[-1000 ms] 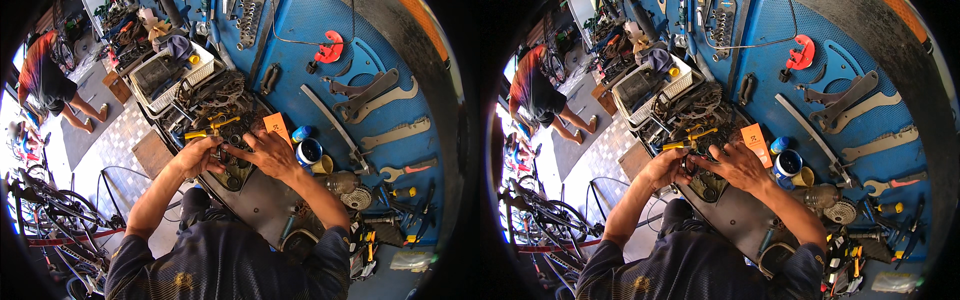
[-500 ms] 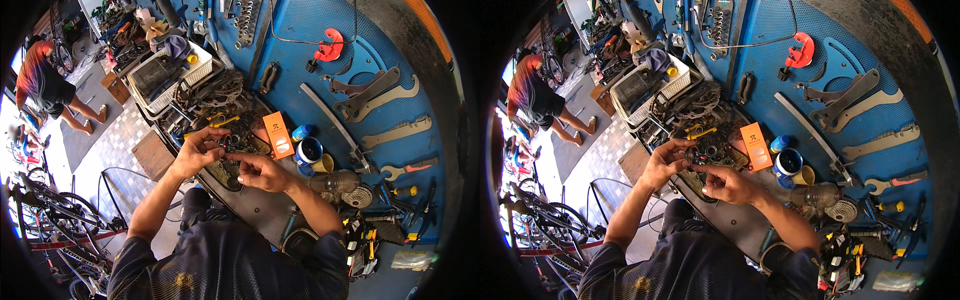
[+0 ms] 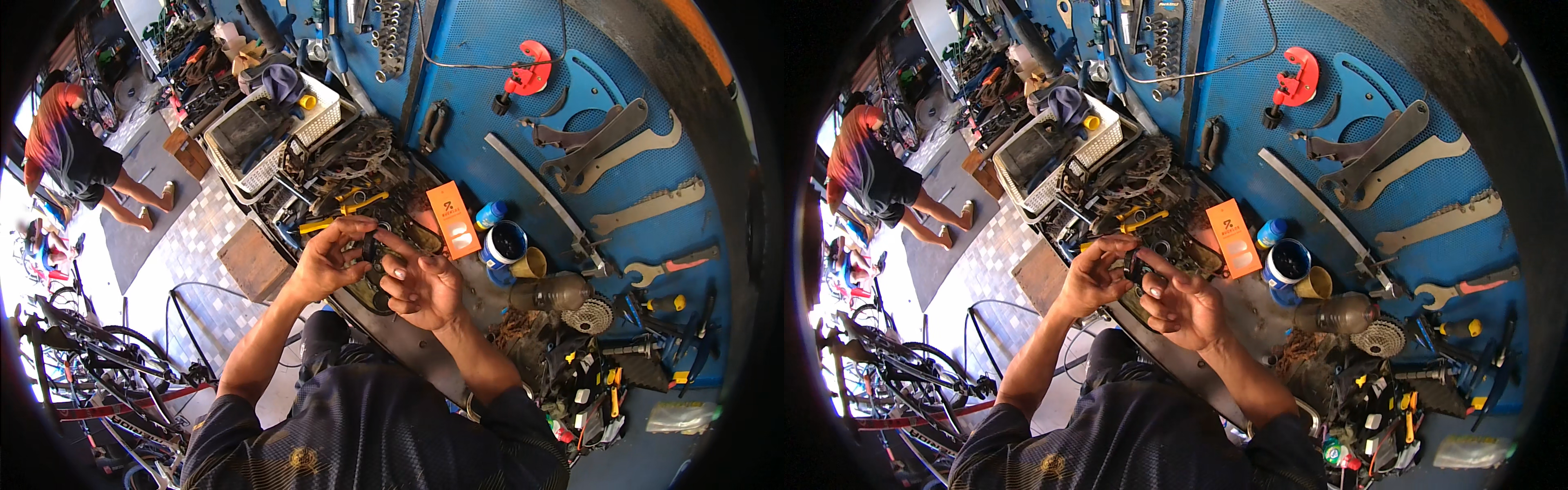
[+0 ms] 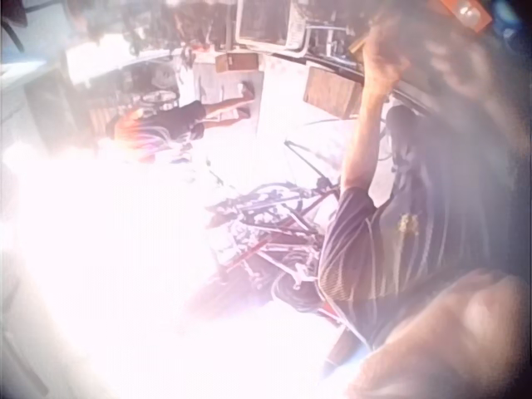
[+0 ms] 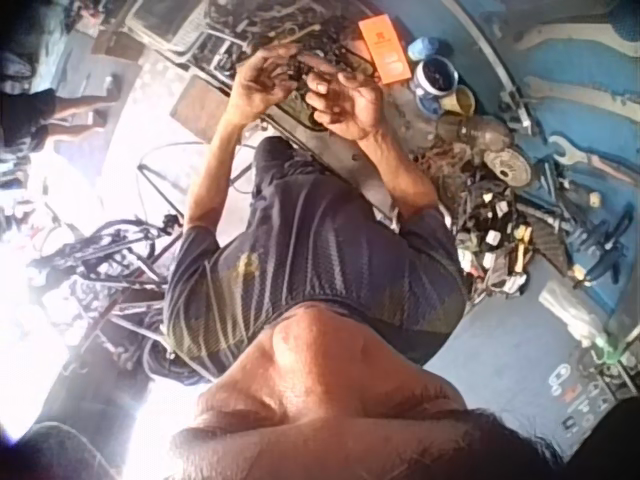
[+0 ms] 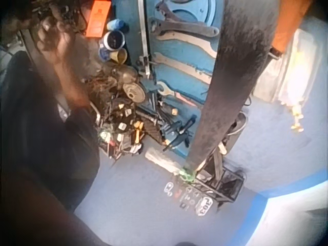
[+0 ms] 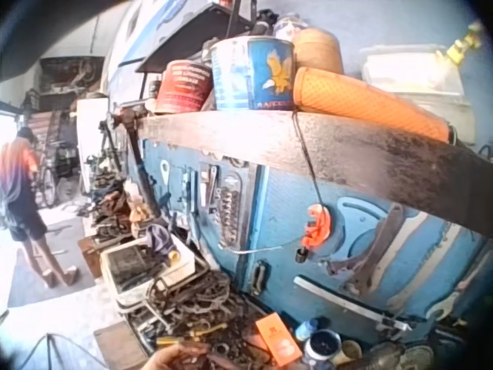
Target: The person handles small bicycle parts on a workbench, then wipes a bicycle seat with a cloth and adjusts the seat post on a bike frame. The person also handles a bicycle chain and other components on the bench.
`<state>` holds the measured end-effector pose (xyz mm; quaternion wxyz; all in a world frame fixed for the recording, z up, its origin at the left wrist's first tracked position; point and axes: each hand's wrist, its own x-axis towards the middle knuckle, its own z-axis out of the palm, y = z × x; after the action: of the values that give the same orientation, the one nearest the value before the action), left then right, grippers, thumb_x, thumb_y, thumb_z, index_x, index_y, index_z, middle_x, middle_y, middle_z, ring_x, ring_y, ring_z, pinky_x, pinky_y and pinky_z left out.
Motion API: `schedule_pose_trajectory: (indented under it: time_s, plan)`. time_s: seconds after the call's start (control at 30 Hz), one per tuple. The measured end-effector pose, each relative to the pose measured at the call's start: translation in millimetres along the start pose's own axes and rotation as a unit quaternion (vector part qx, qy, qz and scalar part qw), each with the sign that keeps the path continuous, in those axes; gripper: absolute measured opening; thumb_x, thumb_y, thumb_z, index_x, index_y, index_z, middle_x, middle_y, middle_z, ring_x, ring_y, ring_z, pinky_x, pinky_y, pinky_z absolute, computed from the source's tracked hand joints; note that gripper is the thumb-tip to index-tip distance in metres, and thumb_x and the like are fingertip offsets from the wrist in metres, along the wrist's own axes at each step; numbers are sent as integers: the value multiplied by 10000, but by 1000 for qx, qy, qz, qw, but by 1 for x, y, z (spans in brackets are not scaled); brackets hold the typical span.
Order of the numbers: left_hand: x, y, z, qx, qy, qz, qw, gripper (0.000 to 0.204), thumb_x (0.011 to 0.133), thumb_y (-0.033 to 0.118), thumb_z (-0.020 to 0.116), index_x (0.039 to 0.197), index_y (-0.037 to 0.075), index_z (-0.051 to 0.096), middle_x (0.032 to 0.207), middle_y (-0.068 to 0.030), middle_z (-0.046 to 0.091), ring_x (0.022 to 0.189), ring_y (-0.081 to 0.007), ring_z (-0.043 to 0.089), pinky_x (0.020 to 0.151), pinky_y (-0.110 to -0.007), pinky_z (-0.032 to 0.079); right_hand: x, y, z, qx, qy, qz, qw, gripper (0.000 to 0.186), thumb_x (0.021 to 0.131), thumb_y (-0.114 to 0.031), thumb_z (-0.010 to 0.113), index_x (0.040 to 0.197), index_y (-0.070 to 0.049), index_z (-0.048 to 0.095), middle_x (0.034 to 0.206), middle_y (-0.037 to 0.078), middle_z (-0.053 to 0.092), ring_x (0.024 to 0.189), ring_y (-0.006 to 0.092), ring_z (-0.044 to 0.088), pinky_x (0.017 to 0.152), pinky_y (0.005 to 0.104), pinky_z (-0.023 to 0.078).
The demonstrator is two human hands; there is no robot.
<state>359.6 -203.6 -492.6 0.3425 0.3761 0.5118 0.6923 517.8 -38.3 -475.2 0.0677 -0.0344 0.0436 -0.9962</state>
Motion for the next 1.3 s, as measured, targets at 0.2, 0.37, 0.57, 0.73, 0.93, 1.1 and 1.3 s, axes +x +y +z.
schedule_pose_trajectory:
  time_s: [0.2, 0.37, 0.57, 0.73, 0.93, 1.1, 1.3]
  plan:
    - [2, 4, -8, -72, 20, -30, 997, 582, 871, -138, 711, 1388, 80, 560, 1485, -75, 532, 1294, -174, 574, 1006, -308, 529, -4, -13, 15, -642, 28, -11, 766, 705, 937, -38, 606, 1612, -124, 418, 922, 6, 547, 665, 85, 474, 590, 259, 448]
    - [0, 6, -8, -128, 29, -60, 990, 530, 923, -61, 685, 1423, 42, 539, 1442, -78, 564, 1085, -122, 624, 945, -290, 539, 0, -38, 21, -903, 39, -168, 395, 602, 868, -23, 660, 1443, -200, 637, 901, 56, 599, 746, 202, 610, 658, 345, 525]
    - [3, 11, -6, -123, 12, -100, 987, 577, 862, -63, 686, 1407, 40, 526, 1425, -124, 580, 1202, -185, 640, 1019, -329, 533, 6, -43, 24, -965, -27, -158, 206, 664, 802, -55, 725, 1417, -290, 636, 1021, 72, 562, 847, 244, 655, 738, 398, 572]
    - [6, 15, -4, -102, -17, -67, 992, 556, 893, -82, 713, 1398, 59, 528, 1392, -53, 572, 1109, -119, 598, 953, -282, 525, 17, -44, 26, -987, -37, -105, 118, 641, 818, -93, 732, 1415, -284, 600, 1040, 87, 563, 906, 274, 663, 767, 414, 574]
    - [4, 14, -6, -35, -11, -43, 998, 614, 814, -110, 734, 1370, 55, 532, 1349, -64, 583, 1204, -148, 584, 1015, -299, 505, 17, -39, 12, -872, -14, -62, 486, 561, 866, -49, 687, 1394, -220, 602, 988, 64, 559, 854, 211, 624, 736, 338, 526]
    - [6, 14, -8, -60, -14, -23, 998, 587, 847, -108, 737, 1368, 74, 536, 1338, -29, 561, 1078, -100, 554, 902, -262, 505, 11, -44, 9, -648, 46, -24, 760, 541, 898, -73, 687, 1427, -146, 600, 948, -31, 483, 716, 57, 432, 610, 237, 398]
    - [10, 20, -7, -96, -10, -33, 995, 615, 840, -132, 720, 1391, 65, 529, 1379, -72, 558, 1173, -138, 589, 953, -273, 531, 10, -36, 14, -950, 4, -153, 271, 744, 847, -48, 694, 1537, -281, 543, 954, 57, 553, 740, 206, 580, 647, 352, 529]
